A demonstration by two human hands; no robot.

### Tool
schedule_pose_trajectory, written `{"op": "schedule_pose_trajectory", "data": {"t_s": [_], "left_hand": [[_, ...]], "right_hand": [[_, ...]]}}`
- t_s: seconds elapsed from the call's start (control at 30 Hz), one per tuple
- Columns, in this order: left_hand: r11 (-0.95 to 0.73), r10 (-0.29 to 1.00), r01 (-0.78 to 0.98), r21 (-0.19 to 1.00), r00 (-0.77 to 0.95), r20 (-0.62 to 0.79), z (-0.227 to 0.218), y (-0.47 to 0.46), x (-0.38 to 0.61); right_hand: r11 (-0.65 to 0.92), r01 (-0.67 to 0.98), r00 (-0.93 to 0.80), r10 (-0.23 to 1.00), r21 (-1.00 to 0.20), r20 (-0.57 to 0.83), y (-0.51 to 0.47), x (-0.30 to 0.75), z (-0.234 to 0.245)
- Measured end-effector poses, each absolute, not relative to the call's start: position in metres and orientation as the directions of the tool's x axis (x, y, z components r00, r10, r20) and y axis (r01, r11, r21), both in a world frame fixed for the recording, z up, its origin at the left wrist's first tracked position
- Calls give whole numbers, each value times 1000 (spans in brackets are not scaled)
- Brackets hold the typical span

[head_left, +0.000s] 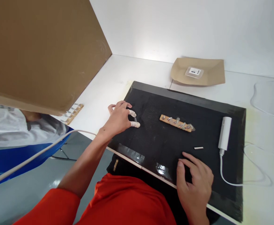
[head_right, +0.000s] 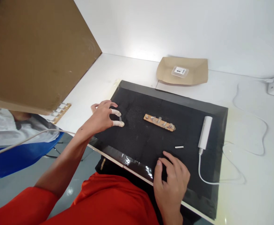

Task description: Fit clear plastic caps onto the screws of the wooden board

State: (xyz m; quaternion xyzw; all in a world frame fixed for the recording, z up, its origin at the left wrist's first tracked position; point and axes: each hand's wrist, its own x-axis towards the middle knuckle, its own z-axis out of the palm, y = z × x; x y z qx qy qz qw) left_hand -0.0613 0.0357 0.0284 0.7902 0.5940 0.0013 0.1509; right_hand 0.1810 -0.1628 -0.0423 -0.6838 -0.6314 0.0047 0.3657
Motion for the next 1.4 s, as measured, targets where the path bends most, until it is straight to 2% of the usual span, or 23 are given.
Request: {"op": "schedule_pose_trajectory", "data": {"t_s": [0.2,0.37,0.53,0.67,0.77,0.83,1.1,1.4], "left_hand": [[-282,928,942,183,316,-197,35,34,-56],[-277,920,942,188,317,-230,40,33,-53],[-316,923,930,186,347,-169,48,31,-53],[-414,881,867,277,458,-120,57,35,-41],[-462,825,791,400,549,-133,61,42,-20],[-474,800,763,439,582,-147,59,47,-5],[-548,775,736,398,625,-89,49,56,23],[-553,780,760,342,617,-109,42,61,31]], "right_hand": [[74,859,203,860,-507,469,-164,181,-42],[80,862,198,855,-500,479,-164,181,-41],[73,861,200,860,-503,468,-163,181,-41],[78,859,203,856,-507,476,-163,180,-41],[83,859,198,855,-505,479,-162,180,-41],[82,860,197,857,-504,476,-163,180,-42],[76,853,206,860,-517,466,-165,181,-43],[81,850,207,857,-521,471,-162,179,-42]]}}
